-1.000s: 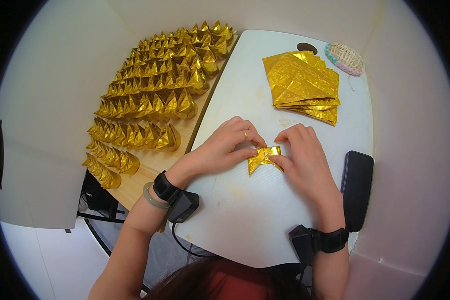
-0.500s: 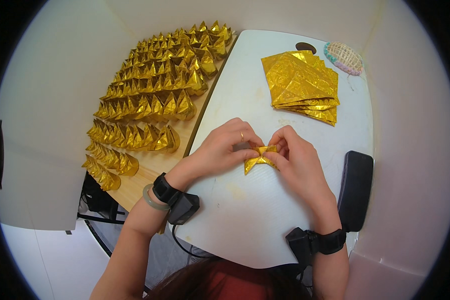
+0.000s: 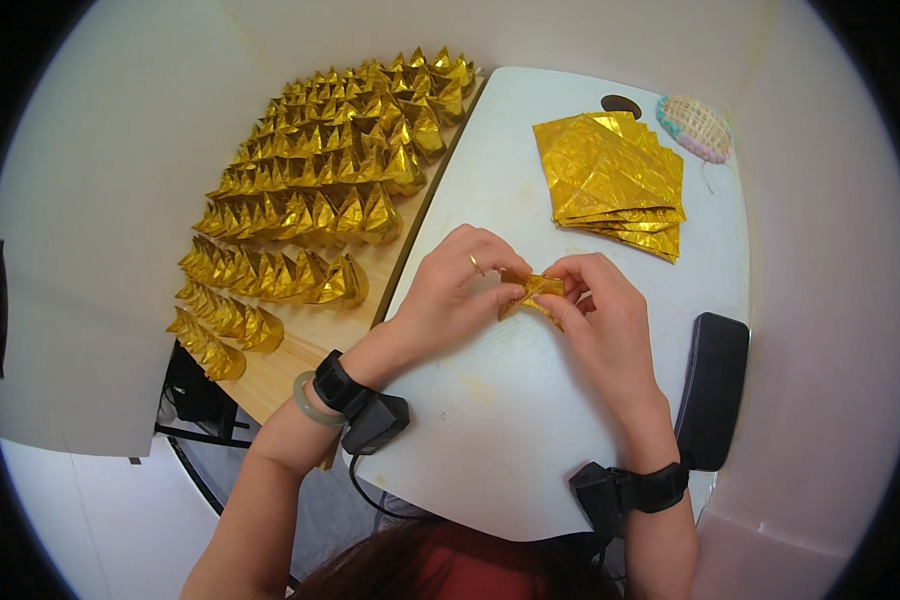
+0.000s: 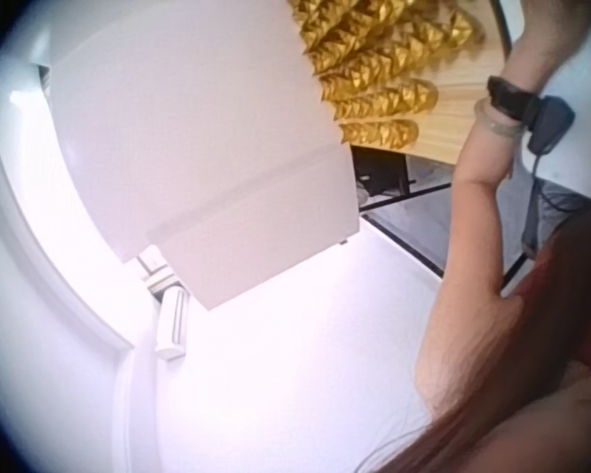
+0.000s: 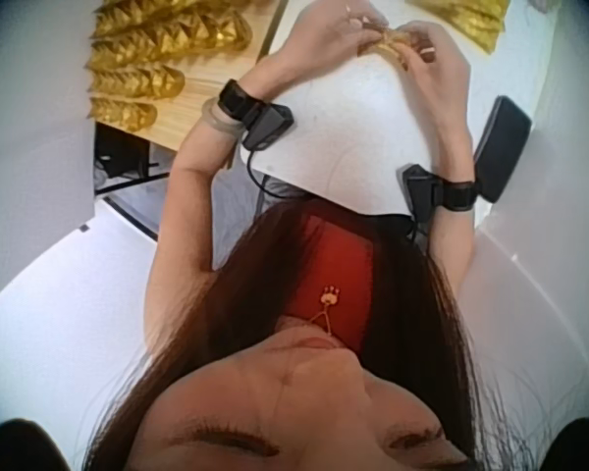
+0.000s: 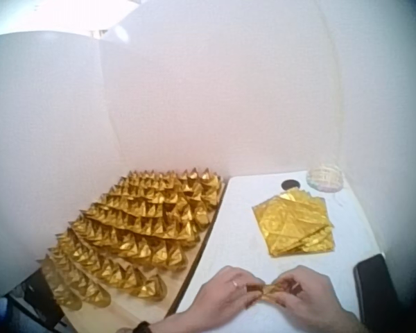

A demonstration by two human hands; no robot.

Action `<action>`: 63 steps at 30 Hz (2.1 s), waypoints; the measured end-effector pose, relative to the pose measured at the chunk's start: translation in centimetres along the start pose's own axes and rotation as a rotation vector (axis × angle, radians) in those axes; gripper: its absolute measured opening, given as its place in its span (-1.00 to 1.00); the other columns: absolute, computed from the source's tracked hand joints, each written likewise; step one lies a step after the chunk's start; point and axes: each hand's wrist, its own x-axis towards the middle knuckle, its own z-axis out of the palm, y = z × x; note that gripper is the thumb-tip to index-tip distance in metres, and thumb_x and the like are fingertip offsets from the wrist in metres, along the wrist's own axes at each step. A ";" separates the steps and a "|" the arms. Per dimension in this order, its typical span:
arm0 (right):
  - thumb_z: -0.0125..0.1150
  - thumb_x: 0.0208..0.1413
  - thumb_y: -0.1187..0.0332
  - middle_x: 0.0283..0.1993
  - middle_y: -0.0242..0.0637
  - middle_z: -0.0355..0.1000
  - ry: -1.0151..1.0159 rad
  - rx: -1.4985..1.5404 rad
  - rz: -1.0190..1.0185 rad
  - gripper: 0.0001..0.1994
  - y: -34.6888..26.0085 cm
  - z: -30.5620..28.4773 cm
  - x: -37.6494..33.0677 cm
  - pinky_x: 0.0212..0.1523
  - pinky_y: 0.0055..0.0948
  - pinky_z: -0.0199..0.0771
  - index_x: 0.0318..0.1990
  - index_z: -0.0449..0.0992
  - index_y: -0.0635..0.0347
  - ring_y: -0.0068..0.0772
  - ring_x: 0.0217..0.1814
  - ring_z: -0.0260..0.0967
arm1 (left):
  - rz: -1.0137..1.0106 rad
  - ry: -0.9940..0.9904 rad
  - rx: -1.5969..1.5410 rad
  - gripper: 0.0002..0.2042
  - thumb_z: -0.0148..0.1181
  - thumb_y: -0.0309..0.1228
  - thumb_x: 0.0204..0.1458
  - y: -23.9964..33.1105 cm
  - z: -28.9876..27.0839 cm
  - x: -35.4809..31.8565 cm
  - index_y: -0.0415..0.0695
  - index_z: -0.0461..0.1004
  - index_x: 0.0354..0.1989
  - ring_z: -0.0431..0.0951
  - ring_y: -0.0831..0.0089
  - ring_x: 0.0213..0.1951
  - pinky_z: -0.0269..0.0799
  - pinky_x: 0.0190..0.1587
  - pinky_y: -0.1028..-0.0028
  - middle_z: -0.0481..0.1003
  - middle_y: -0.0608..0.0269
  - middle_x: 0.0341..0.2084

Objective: Folding square gold paper into decorative ingot shapes.

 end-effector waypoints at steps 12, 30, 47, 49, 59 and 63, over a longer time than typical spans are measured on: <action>0.34 -0.06 0.54 -0.40 -0.29 0.38 0.037 -0.057 -0.022 -0.80 -0.3 0.0 -0.2 -0.39 -0.54 0.42 -0.27 0.45 0.27 -0.50 -0.44 0.35 | 0.015 -0.060 0.017 -0.88 0.34 -0.52 -0.16 0.2 -0.4 0.1 -0.12 0.58 -0.40 0.46 0.32 -0.29 0.40 -0.23 0.40 0.49 0.30 -0.44; -0.12 0.34 0.31 -0.15 -0.32 0.41 -0.326 0.755 0.460 -0.61 0.2 -1.6 0.0 -0.20 -0.59 0.42 0.22 0.24 0.34 -0.54 -0.21 0.41 | -0.653 -0.152 -0.904 -0.88 0.15 -0.55 0.11 -1.1 0.0 -0.2 -0.30 0.44 -0.20 0.52 0.58 -0.30 0.46 -0.19 0.60 0.52 0.23 -0.31; -0.05 0.32 0.35 -0.11 -0.33 0.42 -0.343 0.902 0.461 -0.68 -0.3 -0.4 0.0 -0.13 -0.59 0.40 0.15 0.27 0.30 -0.60 -0.19 0.37 | -0.703 -0.265 -1.074 -0.81 0.13 -0.52 0.13 -1.0 -0.8 0.0 -0.26 0.40 -0.10 0.53 0.64 -0.38 0.47 -0.29 0.66 0.48 0.30 -0.33; -0.05 0.32 0.33 -0.12 -0.34 0.42 -0.336 0.931 0.475 -0.70 -0.4 -0.4 -0.1 -0.15 -0.60 0.39 0.12 0.29 0.28 -0.61 -0.20 0.35 | -0.705 -0.299 -1.100 -0.81 0.12 -0.52 0.14 -1.0 -0.6 -0.1 -0.25 0.38 -0.09 0.52 0.65 -0.38 0.46 -0.30 0.68 0.47 0.31 -0.31; -0.05 0.33 0.28 -0.23 -0.38 0.41 -0.399 1.113 0.517 -0.76 0.3 -0.5 0.1 -0.29 -0.67 0.38 -0.04 0.38 0.27 -0.64 -0.29 0.33 | -0.752 -0.338 -1.422 -0.79 0.10 -0.48 0.18 -0.9 -0.7 0.0 -0.23 0.34 -0.05 0.48 0.67 -0.37 0.46 -0.28 0.68 0.47 0.30 -0.27; -0.04 0.32 0.32 -0.22 -0.35 0.41 -0.333 1.162 0.500 -0.77 1.0 -0.2 0.0 -0.29 -0.67 0.40 -0.06 0.39 0.32 -0.64 -0.31 0.33 | -0.691 -0.290 -1.471 -0.80 0.13 -0.45 0.16 -1.1 -0.6 -0.2 -0.17 0.34 -0.08 0.42 0.72 -0.39 0.41 -0.34 0.69 0.43 0.40 -0.33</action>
